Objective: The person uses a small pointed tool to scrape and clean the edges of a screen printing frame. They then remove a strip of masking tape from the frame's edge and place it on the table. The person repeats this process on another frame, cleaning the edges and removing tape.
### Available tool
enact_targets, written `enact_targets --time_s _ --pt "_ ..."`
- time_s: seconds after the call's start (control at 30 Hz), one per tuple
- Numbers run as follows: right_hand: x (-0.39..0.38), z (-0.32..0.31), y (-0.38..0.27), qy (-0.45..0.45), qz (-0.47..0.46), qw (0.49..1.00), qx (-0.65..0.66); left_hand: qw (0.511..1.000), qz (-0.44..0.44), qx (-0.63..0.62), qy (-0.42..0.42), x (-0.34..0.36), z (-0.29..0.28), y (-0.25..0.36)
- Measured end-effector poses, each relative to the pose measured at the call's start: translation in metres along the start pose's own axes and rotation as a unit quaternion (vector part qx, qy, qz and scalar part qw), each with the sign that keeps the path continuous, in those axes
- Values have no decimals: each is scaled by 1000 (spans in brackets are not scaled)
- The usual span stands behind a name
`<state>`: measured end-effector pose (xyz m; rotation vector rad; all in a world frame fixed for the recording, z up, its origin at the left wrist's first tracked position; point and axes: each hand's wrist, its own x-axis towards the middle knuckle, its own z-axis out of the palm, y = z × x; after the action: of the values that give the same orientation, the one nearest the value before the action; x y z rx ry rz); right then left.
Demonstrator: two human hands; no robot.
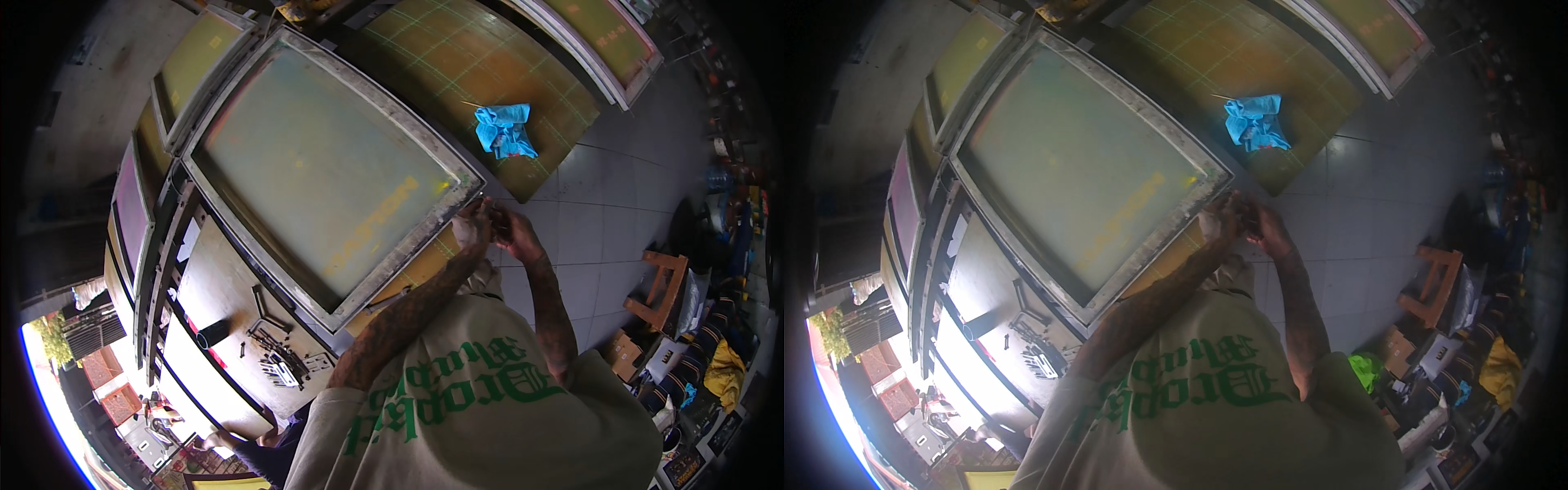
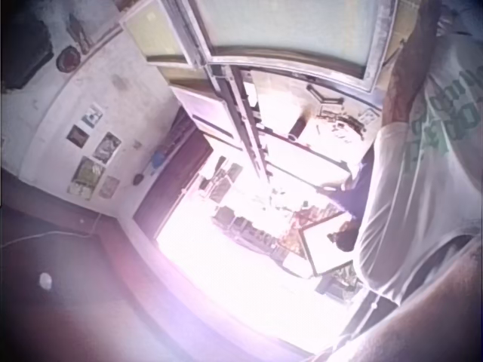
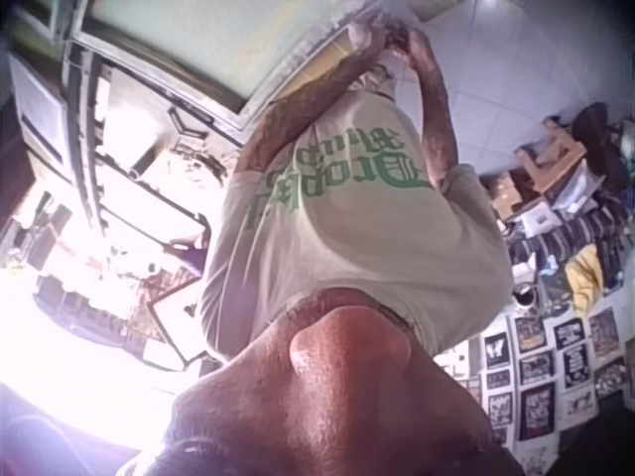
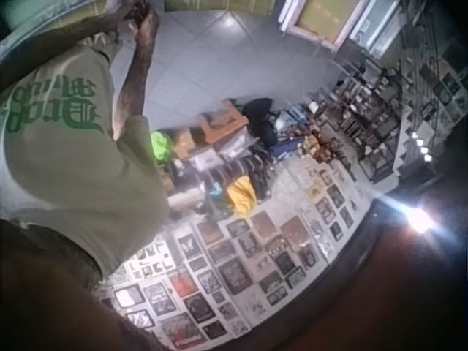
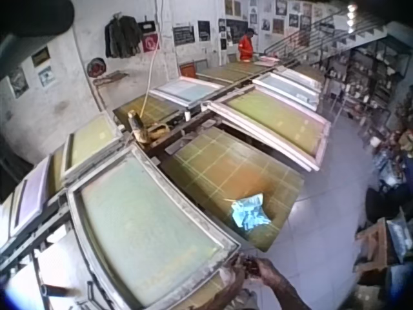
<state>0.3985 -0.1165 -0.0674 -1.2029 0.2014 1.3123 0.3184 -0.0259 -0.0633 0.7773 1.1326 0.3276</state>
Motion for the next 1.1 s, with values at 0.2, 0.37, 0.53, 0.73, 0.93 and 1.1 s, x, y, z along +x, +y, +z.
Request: enact_targets --time_s 0.2,0.37,0.53,0.73,0.93,1.1 --pt "0 -10 1 -18 -1 999 -31 999 9 31 -6 1 -2 -2" --pt "7 -12 2 -20 -3 999 -28 1000 6 -2 -20 3 -3 -6" --pt "10 -7 7 21 -6 1000 -18 997 20 60 -33 0 -5 -1" --pt "20 -35 14 -42 -19 996 -73 997 17 64 -36 -10 -3 10" --pt "-1 -11 -1 -27 11 999 -31 999 24 35 -24 -1 -6 1" --pt "17 -33 12 -58 -9 997 -41 999 21 43 -15 -9 -1 8"
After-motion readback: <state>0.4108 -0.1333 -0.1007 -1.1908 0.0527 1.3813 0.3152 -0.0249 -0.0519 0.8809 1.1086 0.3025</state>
